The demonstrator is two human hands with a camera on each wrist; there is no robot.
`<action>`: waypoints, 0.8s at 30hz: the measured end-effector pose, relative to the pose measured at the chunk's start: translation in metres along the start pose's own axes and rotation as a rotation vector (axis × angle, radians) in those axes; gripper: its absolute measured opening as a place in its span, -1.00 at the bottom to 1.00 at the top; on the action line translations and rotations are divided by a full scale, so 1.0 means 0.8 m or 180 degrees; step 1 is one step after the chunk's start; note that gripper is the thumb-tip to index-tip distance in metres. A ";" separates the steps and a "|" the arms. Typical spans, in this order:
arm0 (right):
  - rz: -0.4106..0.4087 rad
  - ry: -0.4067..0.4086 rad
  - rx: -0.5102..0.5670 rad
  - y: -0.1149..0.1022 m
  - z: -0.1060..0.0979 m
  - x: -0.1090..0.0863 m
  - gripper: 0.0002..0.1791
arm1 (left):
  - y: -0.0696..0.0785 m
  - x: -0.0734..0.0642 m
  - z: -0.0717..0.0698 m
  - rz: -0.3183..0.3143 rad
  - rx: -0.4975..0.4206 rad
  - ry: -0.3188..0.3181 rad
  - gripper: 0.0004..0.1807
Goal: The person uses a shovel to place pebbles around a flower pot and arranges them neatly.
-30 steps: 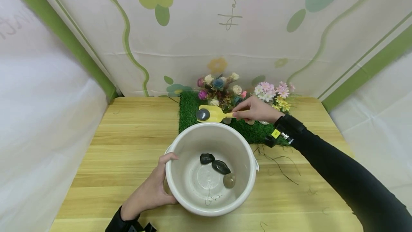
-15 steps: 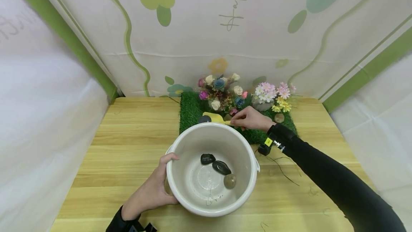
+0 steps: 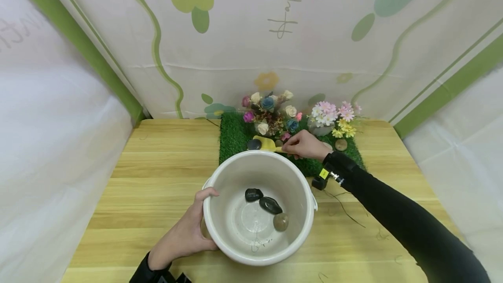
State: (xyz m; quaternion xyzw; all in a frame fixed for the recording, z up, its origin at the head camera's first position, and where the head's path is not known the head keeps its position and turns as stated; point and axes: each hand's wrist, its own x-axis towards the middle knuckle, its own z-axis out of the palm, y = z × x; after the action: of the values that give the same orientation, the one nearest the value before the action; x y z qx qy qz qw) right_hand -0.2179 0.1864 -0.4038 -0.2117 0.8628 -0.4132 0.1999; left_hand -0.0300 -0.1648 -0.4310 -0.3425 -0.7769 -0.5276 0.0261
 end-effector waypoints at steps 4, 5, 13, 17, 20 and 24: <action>0.0149 0.0044 -0.0093 -0.008 0.003 0.003 -0.73 | 0.013 0.005 -0.002 0.0004 -0.0014 -0.0006 0.03; 0.0187 0.0064 -0.0106 -0.009 0.004 0.004 -0.74 | 0.019 0.007 -0.003 0.0001 -0.0018 -0.0011 0.02; 0.0240 0.0180 -0.0200 -0.019 0.007 0.008 -0.73 | 0.042 0.017 -0.007 0.0064 -0.0033 0.0012 -0.01; 0.0251 0.0178 -0.0233 -0.025 0.004 0.007 -0.73 | 0.042 0.017 -0.008 0.0077 -0.0035 0.0006 -0.01; 0.0264 0.0174 -0.0198 -0.026 0.001 0.004 -0.74 | 0.042 0.018 -0.008 0.0077 -0.0029 0.0003 -0.01; 0.0272 0.0149 -0.0108 -0.021 -0.002 -0.001 -0.77 | 0.043 0.018 -0.009 0.0059 -0.0011 0.0016 -0.01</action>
State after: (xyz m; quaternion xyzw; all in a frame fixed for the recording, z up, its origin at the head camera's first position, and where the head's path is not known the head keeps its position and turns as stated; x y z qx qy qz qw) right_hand -0.2146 0.1786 -0.3892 -0.1683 0.8824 -0.3944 0.1935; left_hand -0.0238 -0.1562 -0.3946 -0.3485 -0.7727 -0.5295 0.0324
